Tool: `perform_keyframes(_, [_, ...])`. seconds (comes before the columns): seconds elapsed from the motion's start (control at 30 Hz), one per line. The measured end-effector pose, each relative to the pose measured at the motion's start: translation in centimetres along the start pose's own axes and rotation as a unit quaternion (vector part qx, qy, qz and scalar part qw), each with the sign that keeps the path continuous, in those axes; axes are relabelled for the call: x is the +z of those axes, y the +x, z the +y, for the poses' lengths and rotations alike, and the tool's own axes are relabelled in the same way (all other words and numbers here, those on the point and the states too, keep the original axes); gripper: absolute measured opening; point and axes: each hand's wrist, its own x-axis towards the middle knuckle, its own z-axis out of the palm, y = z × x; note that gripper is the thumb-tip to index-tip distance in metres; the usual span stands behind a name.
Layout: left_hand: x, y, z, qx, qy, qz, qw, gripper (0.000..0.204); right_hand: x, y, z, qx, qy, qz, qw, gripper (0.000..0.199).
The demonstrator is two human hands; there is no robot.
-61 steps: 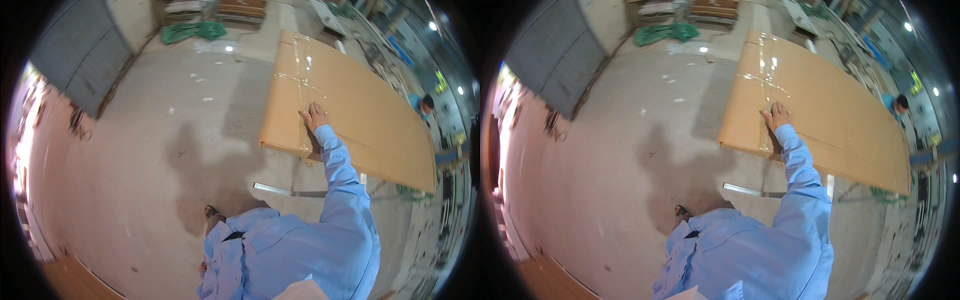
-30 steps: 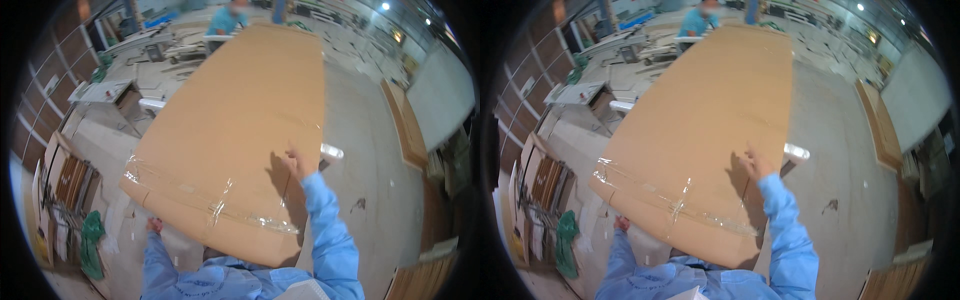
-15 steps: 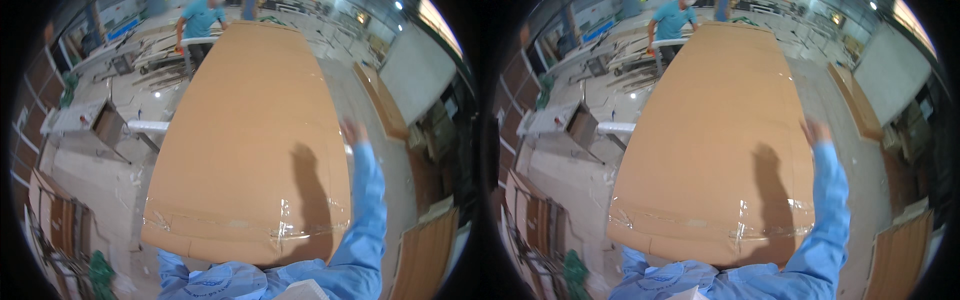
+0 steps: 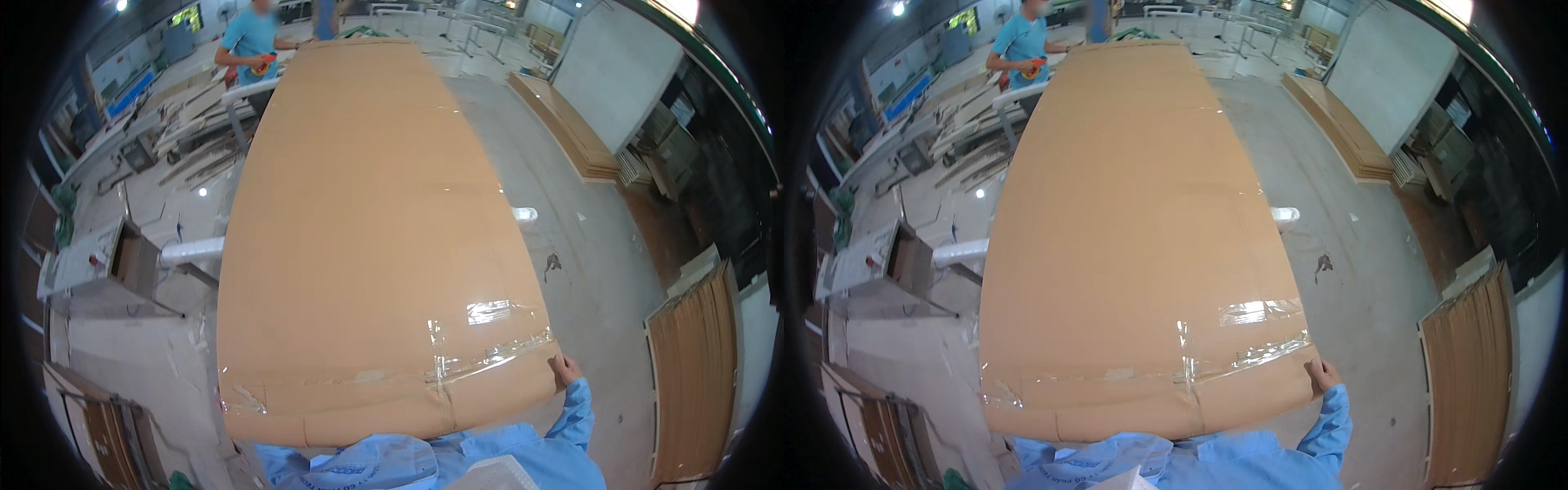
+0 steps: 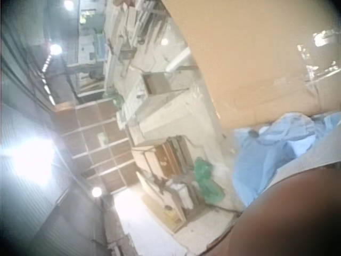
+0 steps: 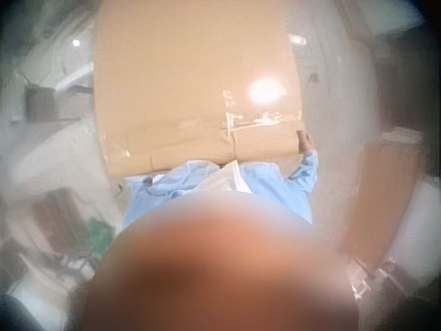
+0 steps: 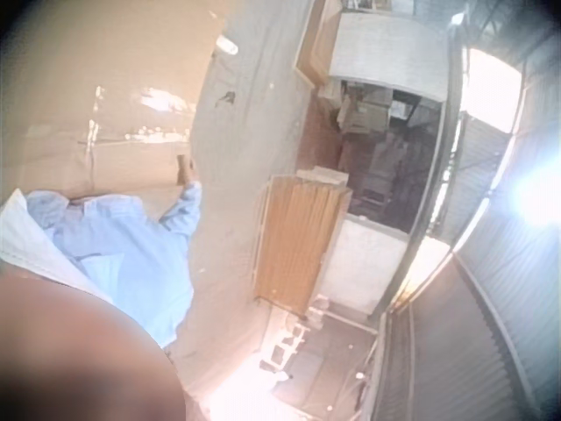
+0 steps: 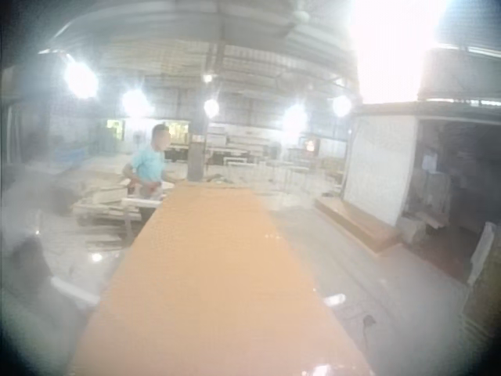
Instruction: The person folds and aligns a large cardboard sheet on a work table, then applies clear packing tape along the seams with a coworker. They later apply a small label to the taped surface and move the finished package to a stack.
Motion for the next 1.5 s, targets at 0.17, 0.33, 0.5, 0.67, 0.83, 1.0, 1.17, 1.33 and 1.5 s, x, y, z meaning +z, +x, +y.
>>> perform_keyframes(0.17, [0.8,-2.6,2.1,0.021,-0.027,-0.017,0.999,0.073,2.0,-2.3,0.6,-0.034,0.192,0.011,0.981,0.055])
perform_keyframes(0.33, [0.9,-5.0,3.4,0.046,-0.081,-0.026,0.995,0.074,2.5,-1.8,1.2,-0.019,0.179,0.036,0.983,0.055])
perform_keyframes(0.5, [0.4,-7.0,4.0,0.066,-0.140,-0.042,0.987,0.075,2.0,-2.0,0.0,0.008,0.162,-0.005,0.987,0.055])
perform_keyframes(0.67, [0.9,-9.5,4.8,0.064,-0.120,-0.079,0.988,0.074,2.3,-1.8,0.0,-0.007,0.220,-0.045,0.974,0.056])
perform_keyframes(0.83, [1.4,-10.0,5.5,0.021,0.022,-0.049,0.998,0.071,2.7,-1.4,0.7,-0.027,0.251,-0.025,0.967,0.058])
perform_keyframes(1.0, [0.2,-8.7,5.5,-0.002,0.167,-0.042,0.985,0.072,2.6,-1.5,0.6,-0.022,0.208,0.009,0.978,0.057])
perform_keyframes(1.17, [-0.2,-8.5,5.8,-0.007,0.163,-0.034,0.986,0.074,2.8,-1.9,0.4,-0.022,0.218,0.015,0.976,0.058])
perform_keyframes(1.33, [0.3,-8.8,6.0,-0.003,0.153,-0.008,0.988,0.073,3.0,-1.7,0.8,-0.017,0.184,0.039,0.982,0.058])
perform_keyframes(1.5, [0.3,-8.8,6.0,-0.005,0.154,-0.016,0.988,0.072,2.9,-1.4,1.2,-0.029,0.188,0.038,0.981,0.054])
